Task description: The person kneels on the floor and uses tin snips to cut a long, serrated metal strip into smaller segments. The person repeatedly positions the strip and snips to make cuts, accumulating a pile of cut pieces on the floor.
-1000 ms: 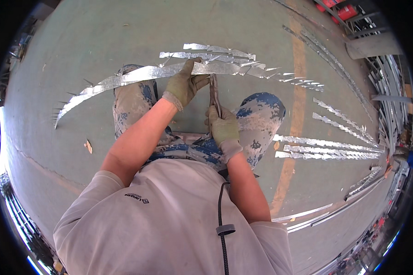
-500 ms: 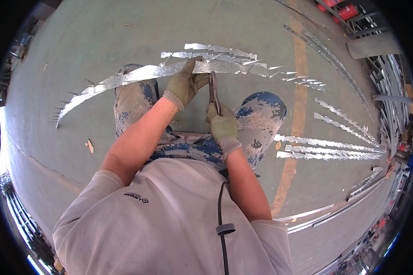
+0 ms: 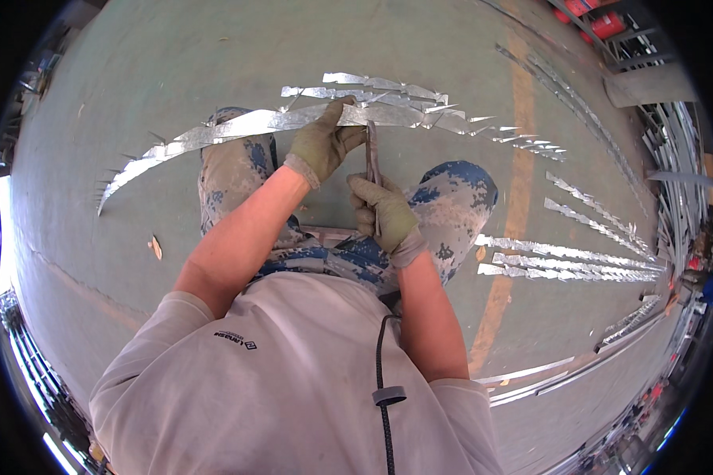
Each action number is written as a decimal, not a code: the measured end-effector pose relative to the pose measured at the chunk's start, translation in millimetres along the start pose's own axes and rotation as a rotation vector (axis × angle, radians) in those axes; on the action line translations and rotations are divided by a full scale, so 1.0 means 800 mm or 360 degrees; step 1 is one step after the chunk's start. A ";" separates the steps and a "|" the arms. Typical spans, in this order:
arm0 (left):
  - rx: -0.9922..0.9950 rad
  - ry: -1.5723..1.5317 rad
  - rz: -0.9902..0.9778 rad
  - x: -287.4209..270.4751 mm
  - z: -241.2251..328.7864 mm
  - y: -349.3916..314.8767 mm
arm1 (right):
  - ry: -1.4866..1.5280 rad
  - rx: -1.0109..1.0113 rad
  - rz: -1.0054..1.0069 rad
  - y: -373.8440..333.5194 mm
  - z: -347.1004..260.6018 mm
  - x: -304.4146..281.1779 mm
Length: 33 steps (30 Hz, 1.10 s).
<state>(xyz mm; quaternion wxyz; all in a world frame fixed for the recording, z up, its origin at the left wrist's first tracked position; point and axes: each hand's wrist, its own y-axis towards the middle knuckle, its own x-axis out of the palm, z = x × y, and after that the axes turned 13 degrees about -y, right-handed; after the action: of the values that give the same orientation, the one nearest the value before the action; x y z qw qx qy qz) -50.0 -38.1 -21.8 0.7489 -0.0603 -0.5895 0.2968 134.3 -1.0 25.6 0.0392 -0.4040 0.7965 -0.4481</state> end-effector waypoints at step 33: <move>-0.0304 0.0588 0.0789 0.072 -0.067 0.012 | -0.1036 -0.0389 0.0206 0.026 0.007 -0.024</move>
<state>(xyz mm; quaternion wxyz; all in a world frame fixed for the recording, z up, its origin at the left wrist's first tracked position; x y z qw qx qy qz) 3.1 13.3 7.0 0.7392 -0.3249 -0.4360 0.3974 137.0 13.9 1.1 0.2707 -0.4759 0.8140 -0.1940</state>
